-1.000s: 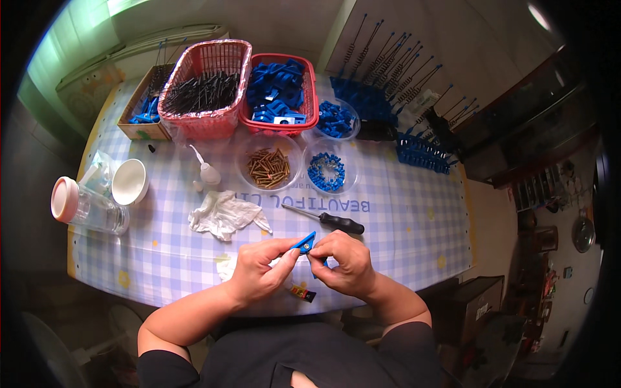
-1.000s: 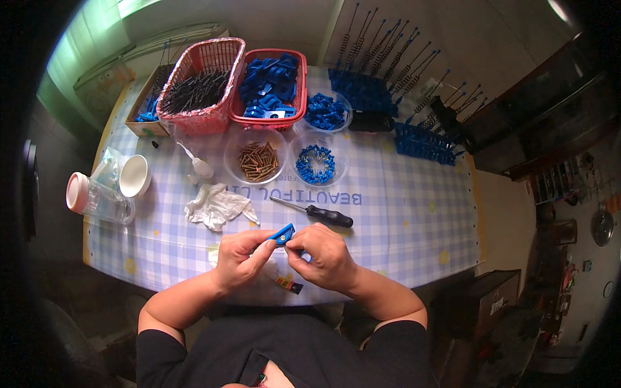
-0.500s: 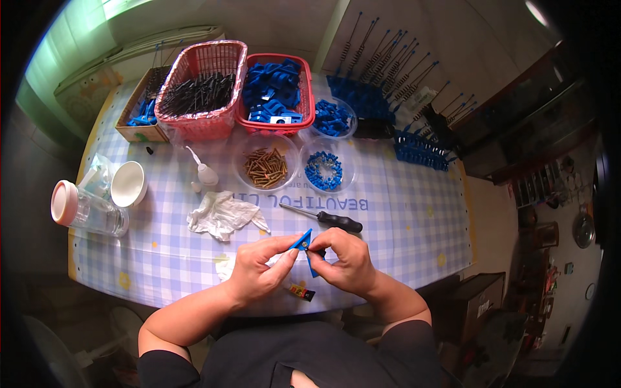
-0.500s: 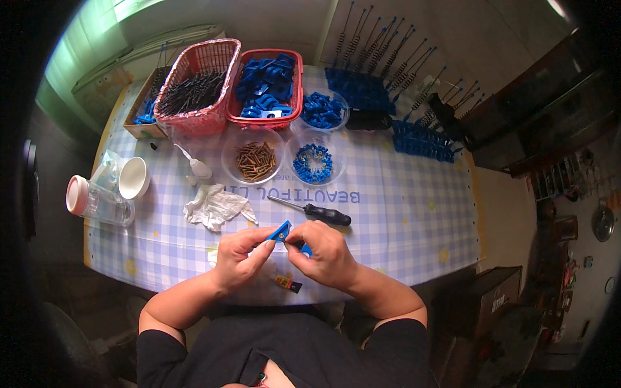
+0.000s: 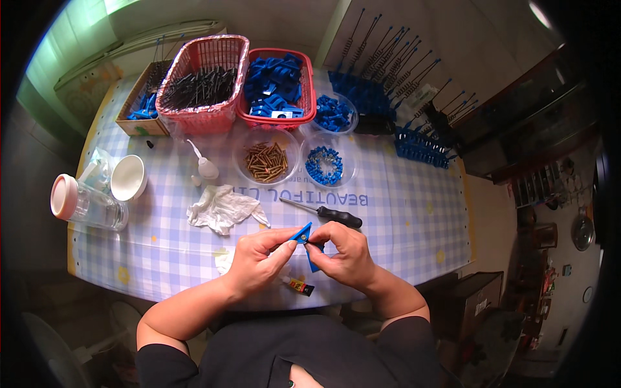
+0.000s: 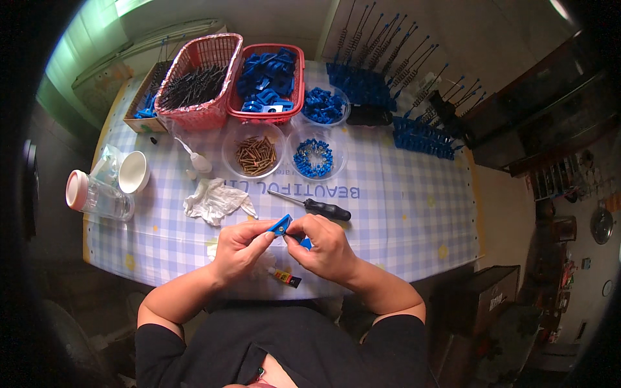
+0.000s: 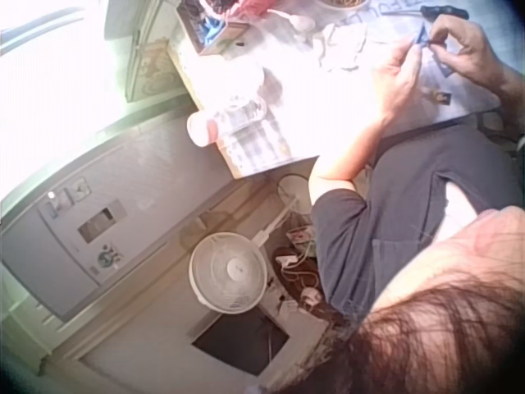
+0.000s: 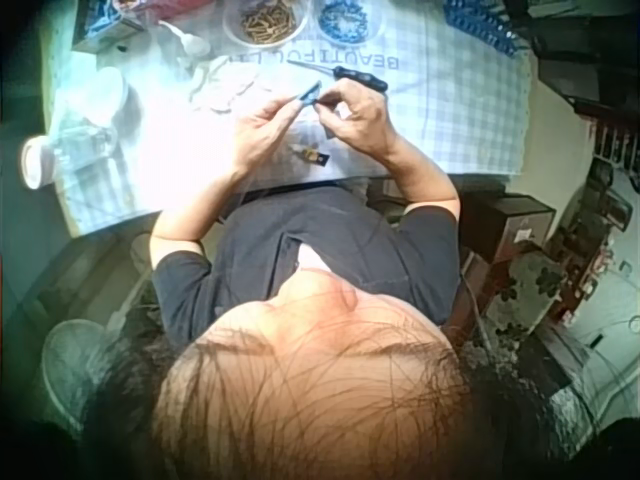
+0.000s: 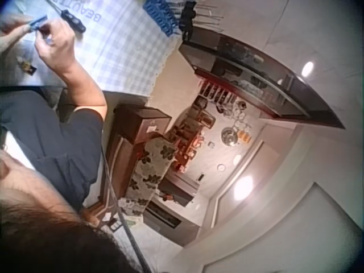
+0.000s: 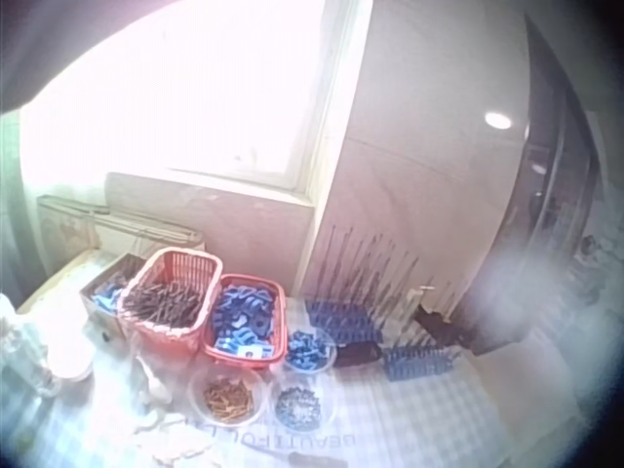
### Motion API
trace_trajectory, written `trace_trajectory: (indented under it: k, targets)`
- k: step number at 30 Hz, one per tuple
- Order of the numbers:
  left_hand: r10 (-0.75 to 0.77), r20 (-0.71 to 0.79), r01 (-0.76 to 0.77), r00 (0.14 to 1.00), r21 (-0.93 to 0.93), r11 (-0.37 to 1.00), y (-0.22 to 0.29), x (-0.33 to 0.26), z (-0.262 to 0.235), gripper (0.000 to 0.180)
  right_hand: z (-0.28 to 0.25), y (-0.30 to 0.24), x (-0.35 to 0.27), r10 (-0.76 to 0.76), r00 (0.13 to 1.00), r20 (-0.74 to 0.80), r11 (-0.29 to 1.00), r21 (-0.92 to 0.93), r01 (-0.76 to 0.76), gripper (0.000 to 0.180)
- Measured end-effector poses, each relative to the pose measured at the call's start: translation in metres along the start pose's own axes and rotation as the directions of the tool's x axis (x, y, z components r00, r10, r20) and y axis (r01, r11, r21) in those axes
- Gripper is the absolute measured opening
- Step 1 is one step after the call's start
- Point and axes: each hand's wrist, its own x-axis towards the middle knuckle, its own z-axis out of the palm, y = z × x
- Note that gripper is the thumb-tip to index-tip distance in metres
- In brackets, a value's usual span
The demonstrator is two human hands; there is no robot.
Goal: The person assembles small blue plastic components with a metal pin using a screwdriver.
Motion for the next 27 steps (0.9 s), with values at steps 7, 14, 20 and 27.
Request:
trace_trajectory:
  k: [7,14,20,27]
  targets:
    - [-0.002,0.011,0.002,1.000,0.005,1.000,0.0012,0.0012,0.0004,0.024,-0.0018,0.0001,0.0001,0.013,1.000,0.018,1.000,-0.006,-0.013,0.017]
    - [0.008,0.006,-0.008,1.000,-0.013,1.000,-0.0021,0.0013,0.0005,0.024,-0.0030,0.0003,0.0010,0.042,0.999,0.018,0.999,-0.005,-0.042,0.017]
    - [-0.004,0.010,0.004,1.000,-0.047,0.999,-0.0035,0.0009,0.0006,0.024,-0.0019,0.0033,0.0010,0.038,0.999,0.011,0.999,-0.021,-0.038,0.017]
    - [-0.057,0.028,0.059,0.998,-0.074,0.996,-0.0022,0.0007,0.0006,0.025,-0.0020,0.0031,0.0018,0.052,0.999,0.017,0.998,-0.023,-0.051,0.016]
